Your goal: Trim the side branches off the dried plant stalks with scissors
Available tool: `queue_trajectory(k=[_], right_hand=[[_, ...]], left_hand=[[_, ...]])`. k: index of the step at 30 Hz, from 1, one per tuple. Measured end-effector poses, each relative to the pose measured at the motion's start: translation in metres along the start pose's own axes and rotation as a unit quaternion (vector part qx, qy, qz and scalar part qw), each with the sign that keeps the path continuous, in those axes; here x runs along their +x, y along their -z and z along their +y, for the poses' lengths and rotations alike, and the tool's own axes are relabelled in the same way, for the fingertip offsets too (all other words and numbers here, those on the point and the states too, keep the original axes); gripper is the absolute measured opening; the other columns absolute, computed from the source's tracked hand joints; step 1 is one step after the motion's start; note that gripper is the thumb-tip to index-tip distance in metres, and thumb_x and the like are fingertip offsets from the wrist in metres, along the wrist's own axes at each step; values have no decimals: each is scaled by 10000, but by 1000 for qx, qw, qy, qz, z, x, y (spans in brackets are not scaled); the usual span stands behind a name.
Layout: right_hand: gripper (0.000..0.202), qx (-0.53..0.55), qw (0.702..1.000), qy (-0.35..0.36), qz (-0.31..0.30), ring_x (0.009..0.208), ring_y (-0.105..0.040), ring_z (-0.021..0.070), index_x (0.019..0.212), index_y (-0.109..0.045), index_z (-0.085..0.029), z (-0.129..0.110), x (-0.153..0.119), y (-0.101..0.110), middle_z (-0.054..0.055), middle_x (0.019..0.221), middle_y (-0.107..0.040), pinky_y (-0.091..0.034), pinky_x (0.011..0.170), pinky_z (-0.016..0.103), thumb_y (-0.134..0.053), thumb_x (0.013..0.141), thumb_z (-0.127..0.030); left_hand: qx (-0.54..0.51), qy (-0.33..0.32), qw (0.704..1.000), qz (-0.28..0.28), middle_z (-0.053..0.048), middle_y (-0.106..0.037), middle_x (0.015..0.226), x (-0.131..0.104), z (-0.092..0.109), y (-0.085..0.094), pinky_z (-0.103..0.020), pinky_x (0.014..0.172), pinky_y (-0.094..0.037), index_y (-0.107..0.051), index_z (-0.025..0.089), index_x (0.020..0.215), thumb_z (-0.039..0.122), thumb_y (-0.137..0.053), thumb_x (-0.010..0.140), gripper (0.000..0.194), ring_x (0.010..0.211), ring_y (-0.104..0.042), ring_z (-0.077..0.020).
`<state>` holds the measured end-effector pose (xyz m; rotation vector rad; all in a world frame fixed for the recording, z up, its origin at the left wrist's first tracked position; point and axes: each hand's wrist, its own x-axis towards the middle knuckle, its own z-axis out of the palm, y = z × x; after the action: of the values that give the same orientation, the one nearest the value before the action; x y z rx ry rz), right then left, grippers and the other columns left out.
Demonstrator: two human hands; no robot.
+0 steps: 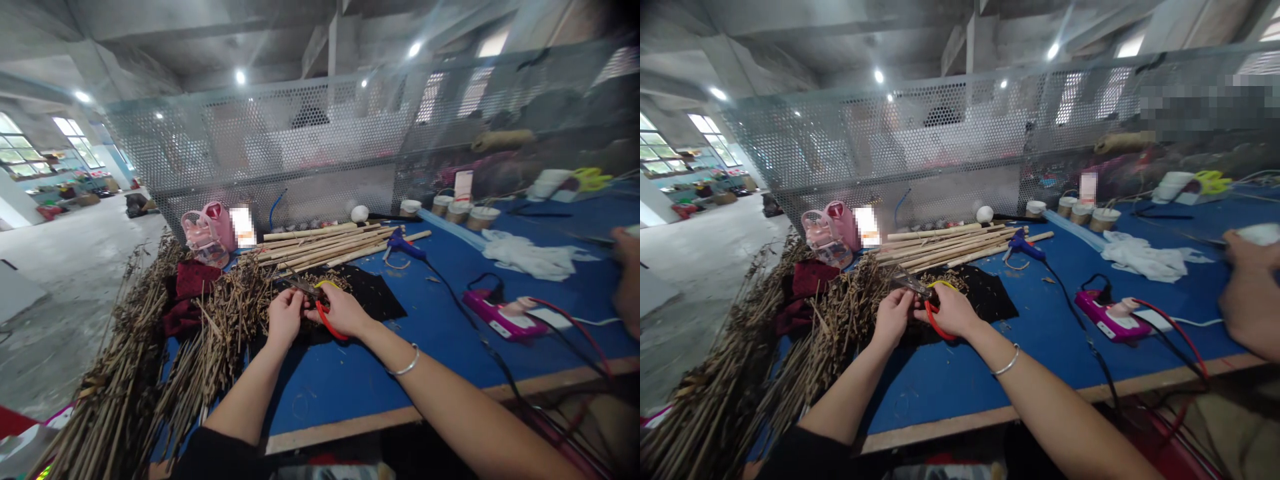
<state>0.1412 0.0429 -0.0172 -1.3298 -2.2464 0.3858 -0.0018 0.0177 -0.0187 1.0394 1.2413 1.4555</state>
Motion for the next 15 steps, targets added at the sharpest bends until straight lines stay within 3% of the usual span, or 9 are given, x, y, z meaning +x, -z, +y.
queue_trajectory(k=[6, 15], right_hand=[[393, -16, 1000, -6, 1, 638, -505, 128, 813, -480, -188, -2, 1, 1, 10, 749, -555, -309, 549, 224, -593, 682, -541], [373, -19, 998, -48, -32, 544, -473, 107, 736, -505, -197, 1, 1, 1, -12, 638, -546, -235, 488, 215, -580, 685, -559]], left_hand=[[113, -62, 992, 9, 2, -560, 587, -2, 2, 2, -196, 515, -403, -568, 138, 656, 354, -505, 744, 241, 546, -519, -105], [114, -42, 992, 19, 9, -526, 569, 0, 0, 2, -192, 463, -422, -559, 150, 677, 379, -494, 751, 250, 512, -498, -102]])
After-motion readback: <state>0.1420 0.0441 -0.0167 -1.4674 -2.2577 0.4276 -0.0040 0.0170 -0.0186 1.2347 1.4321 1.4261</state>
